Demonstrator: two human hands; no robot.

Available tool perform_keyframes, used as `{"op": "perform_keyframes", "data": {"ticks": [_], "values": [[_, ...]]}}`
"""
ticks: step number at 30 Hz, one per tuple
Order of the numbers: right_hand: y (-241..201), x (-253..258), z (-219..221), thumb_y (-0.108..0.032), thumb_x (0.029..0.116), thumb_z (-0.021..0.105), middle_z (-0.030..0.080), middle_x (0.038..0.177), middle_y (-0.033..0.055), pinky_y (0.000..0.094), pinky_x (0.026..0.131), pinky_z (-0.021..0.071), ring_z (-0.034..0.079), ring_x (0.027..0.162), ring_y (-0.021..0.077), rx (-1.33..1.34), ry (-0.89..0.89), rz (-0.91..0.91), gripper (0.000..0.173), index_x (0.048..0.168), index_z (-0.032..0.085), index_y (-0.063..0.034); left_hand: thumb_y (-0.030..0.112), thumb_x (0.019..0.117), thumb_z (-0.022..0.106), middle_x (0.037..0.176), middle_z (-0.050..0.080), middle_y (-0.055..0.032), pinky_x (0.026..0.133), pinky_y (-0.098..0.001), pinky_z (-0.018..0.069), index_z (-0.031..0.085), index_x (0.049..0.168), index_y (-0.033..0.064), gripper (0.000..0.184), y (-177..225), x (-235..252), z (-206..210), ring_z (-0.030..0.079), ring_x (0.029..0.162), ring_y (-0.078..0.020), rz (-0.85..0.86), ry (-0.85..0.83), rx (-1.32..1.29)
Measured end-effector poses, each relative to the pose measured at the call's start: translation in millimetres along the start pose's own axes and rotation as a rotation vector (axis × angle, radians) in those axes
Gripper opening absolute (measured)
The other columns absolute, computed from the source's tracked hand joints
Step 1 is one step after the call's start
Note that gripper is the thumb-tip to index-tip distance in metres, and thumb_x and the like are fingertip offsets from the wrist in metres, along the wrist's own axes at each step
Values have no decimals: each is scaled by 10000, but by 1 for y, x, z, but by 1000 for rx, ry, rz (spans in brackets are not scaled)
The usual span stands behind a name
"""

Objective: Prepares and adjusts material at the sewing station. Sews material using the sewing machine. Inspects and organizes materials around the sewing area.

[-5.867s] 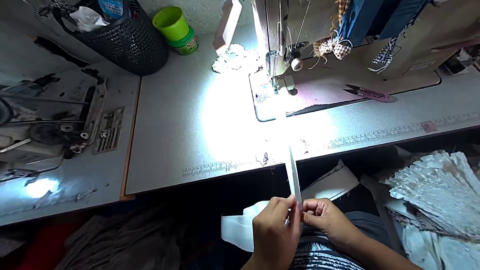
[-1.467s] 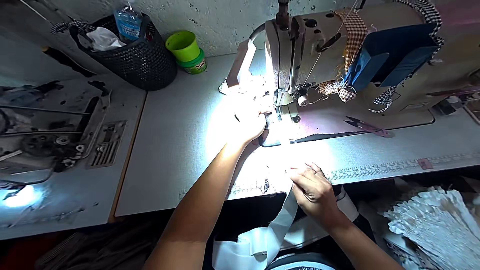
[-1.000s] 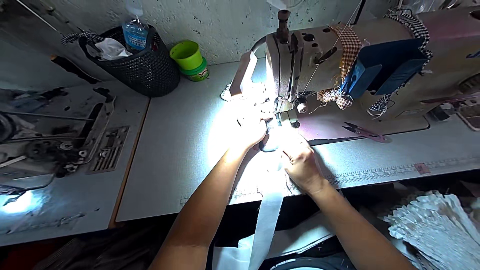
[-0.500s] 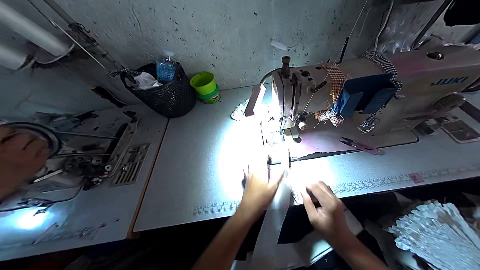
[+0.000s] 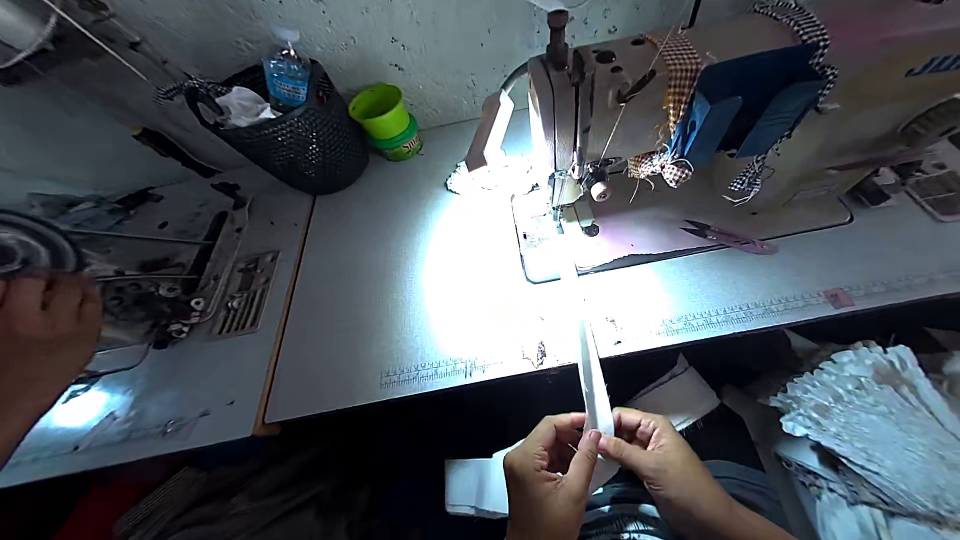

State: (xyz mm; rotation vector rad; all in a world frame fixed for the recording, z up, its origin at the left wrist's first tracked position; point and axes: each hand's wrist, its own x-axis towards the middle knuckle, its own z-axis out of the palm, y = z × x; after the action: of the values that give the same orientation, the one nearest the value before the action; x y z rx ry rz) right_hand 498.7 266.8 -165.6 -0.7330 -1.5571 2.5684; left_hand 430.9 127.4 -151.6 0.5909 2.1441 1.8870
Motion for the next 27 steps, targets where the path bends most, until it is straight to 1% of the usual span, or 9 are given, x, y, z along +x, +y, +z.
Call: {"op": "perform_keyframes", "data": {"ticks": [3,6,12,15,17,18,22,25,27], "values": [[20,-3,-8,-31,877,722,673,685,-12,215,596,567,641,601,49,-119,46,23,70,819,690,-53,83,876,734,781,717,-18,578,-144,565,760,918,-10,106,-23,-10,3,642,611,10,145,-3,246],[18,-8,-11,-56,883,729,702,696,-16,216,605,596,672,606,49,-187,43,2,57,827,714,-56,103,877,723,758,707,-25,565,-132,550,762,895,-8,119,-26,-12,5,630,599,11,217,-16,323],[15,-15,-15,-47,864,702,705,707,-57,141,615,543,637,634,-33,-264,19,-93,74,809,745,-71,112,875,713,742,683,-32,554,-140,542,750,861,15,105,-22,-7,12,630,602,-14,332,-51,419],[19,-14,-18,-65,867,712,700,692,-51,153,606,549,640,622,-19,-276,33,-82,75,800,744,-71,146,880,725,931,704,-68,636,-170,600,758,872,53,99,-25,-5,13,699,759,-40,203,-108,397],[18,-14,-19,-75,864,722,703,692,-51,169,615,568,655,625,-5,-280,44,-80,67,802,747,-74,122,877,747,1083,718,-103,713,-199,636,752,879,32,91,-22,-4,14,735,893,-66,46,-133,239],[17,-15,-18,-78,862,726,702,689,-55,167,612,567,652,622,-7,-280,50,-86,65,801,749,-77,99,872,752,1095,724,-105,732,-213,643,741,875,20,80,-20,-4,15,739,910,-78,-23,-133,155],[17,-17,-19,-100,848,746,704,711,-57,137,611,532,631,648,-32,-291,51,-142,69,783,760,-84,35,869,742,873,746,-54,704,-251,650,737,892,9,35,-10,-1,16,739,754,-103,-179,-119,-63],[20,-13,-30,-198,886,743,699,784,-44,167,721,523,634,787,7,-398,-14,-254,145,798,778,-89,20,862,743,788,733,-37,654,-237,632,726,870,11,20,-14,1,17,719,682,-92,-211,-112,-99],[16,-5,-41,-168,897,681,748,903,-29,198,803,589,696,891,21,-600,38,-471,118,863,773,-102,20,859,739,777,729,-28,648,-220,617,723,859,13,17,-15,2,17,706,673,-75,-216,-110,-100]]}}
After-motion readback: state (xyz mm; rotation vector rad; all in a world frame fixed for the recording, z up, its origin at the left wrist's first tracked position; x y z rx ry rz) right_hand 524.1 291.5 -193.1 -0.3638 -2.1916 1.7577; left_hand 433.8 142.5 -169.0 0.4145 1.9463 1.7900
